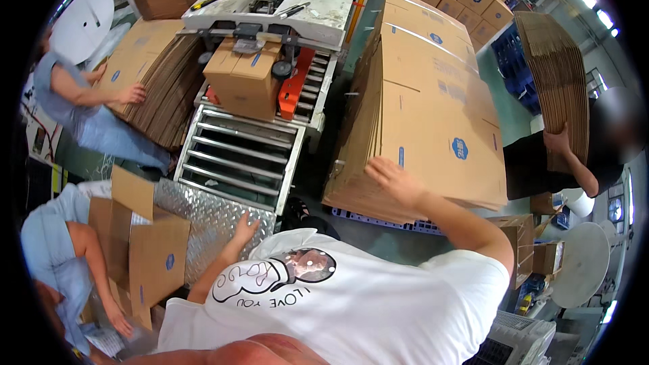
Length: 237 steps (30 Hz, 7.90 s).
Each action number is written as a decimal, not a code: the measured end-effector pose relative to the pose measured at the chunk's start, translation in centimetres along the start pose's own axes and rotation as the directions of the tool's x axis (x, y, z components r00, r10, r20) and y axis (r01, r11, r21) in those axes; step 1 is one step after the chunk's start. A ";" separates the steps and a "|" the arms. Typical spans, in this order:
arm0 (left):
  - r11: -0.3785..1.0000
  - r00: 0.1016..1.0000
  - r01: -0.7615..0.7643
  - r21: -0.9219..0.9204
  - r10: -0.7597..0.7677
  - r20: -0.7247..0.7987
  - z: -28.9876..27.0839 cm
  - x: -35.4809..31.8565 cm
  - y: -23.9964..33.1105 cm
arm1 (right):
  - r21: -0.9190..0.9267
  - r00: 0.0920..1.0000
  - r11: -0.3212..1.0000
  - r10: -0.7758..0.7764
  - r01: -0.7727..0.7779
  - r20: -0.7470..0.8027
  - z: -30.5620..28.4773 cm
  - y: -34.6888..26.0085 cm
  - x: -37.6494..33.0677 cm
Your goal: The person assembles cardboard boxes and places blue-and-white rectangular packages into them by hand, working alongside others at a packaging station. They place the filled boxes onto a roller conveyor after checking the items.
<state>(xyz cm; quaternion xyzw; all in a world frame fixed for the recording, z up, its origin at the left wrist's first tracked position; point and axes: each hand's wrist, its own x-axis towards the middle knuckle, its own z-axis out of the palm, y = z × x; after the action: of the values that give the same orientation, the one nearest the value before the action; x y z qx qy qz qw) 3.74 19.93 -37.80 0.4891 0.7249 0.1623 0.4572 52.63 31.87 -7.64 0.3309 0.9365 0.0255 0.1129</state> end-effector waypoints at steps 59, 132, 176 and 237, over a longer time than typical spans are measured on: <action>0.680 0.713 -0.295 -0.671 -0.310 -0.628 -19.4 -33.5 -4.3 | 0.495 0.084 0.555 -0.717 0.668 0.692 -20.0 -34.8 29.7; 0.679 0.533 0.688 0.257 -0.232 -0.814 -12.9 -40.2 -16.8 | 0.847 0.867 0.278 -0.360 0.453 -0.345 7.8 -40.5 31.2; 0.761 0.240 0.643 -0.091 -0.314 -0.919 -0.4 -47.6 -16.7 | 0.606 -0.214 -0.423 -0.896 0.673 -0.388 -12.3 -103.0 4.9; 0.950 0.169 0.280 0.141 0.096 -0.981 -7.0 -64.2 -14.2 | 0.423 -0.064 -0.222 -0.932 0.878 -0.357 -12.8 -97.9 24.6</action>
<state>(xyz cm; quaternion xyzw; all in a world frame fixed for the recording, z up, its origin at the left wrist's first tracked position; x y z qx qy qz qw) -3.37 -40.32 -11.42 0.2854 0.8910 0.3014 -0.1838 -29.02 -28.75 -11.99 -0.4424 0.8253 -0.3489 0.0385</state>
